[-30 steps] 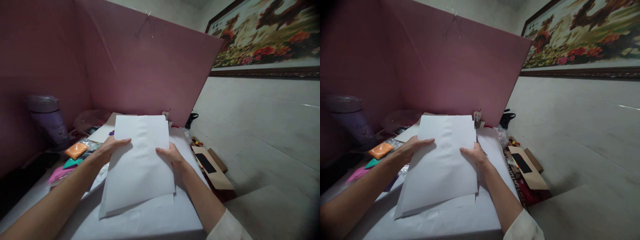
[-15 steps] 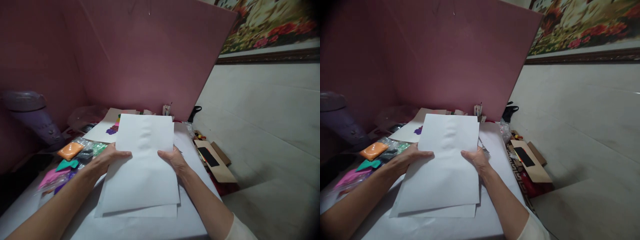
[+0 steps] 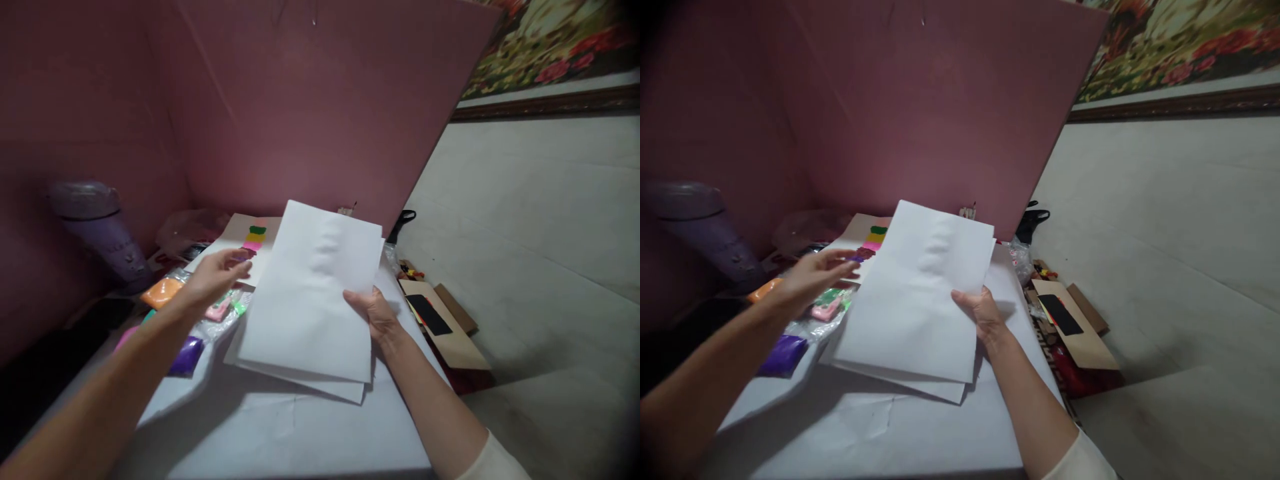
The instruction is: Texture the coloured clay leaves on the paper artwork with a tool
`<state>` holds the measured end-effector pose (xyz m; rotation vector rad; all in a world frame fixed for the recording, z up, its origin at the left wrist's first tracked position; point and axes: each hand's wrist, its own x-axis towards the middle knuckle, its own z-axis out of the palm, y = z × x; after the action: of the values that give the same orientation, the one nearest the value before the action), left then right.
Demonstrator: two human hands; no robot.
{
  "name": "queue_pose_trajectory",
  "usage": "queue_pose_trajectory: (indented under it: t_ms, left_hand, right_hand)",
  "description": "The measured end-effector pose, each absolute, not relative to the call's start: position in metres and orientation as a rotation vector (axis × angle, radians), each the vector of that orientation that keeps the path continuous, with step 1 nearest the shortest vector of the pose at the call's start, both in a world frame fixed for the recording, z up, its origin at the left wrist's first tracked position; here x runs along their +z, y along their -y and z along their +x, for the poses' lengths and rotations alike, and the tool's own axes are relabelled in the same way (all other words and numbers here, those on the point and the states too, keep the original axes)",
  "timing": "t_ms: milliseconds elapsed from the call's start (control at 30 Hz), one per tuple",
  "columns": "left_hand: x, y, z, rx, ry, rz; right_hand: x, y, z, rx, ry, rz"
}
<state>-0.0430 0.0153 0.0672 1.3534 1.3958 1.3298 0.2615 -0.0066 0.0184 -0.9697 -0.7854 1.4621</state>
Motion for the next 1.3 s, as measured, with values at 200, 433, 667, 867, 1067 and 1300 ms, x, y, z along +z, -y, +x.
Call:
queue_pose_trajectory:
  t_ms: [200,433,667,867,1067,1300]
  left_hand:
    - [0.073,-0.088,-0.12,1.293,-1.81,1.631]
    - [0.04,-0.118,-0.134,1.059,-2.049,1.688]
    - [0.049,-0.138,-0.119,0.701,-2.285,1.589]
    - [0.051,-0.139,-0.106,0.622,-2.347,1.637]
    - [0.045,-0.142,-0.106,0.743,-2.341,1.583]
    - [0.057,-0.141,-0.121,1.025,-1.928,1.556]
  right_hand:
    - [0.018,0.004,0.265,1.464,0.666,-0.939]
    - [0.015,0.001,0.265,1.516,0.662,-0.912]
    - [0.011,-0.007,0.268,1.494,0.599,-0.919]
    - [0.011,-0.007,0.269,1.477,0.586,-0.942]
    - [0.01,-0.01,0.271,1.452,0.577,-0.954]
    - [0.01,-0.009,0.271,1.429,0.59,-0.969]
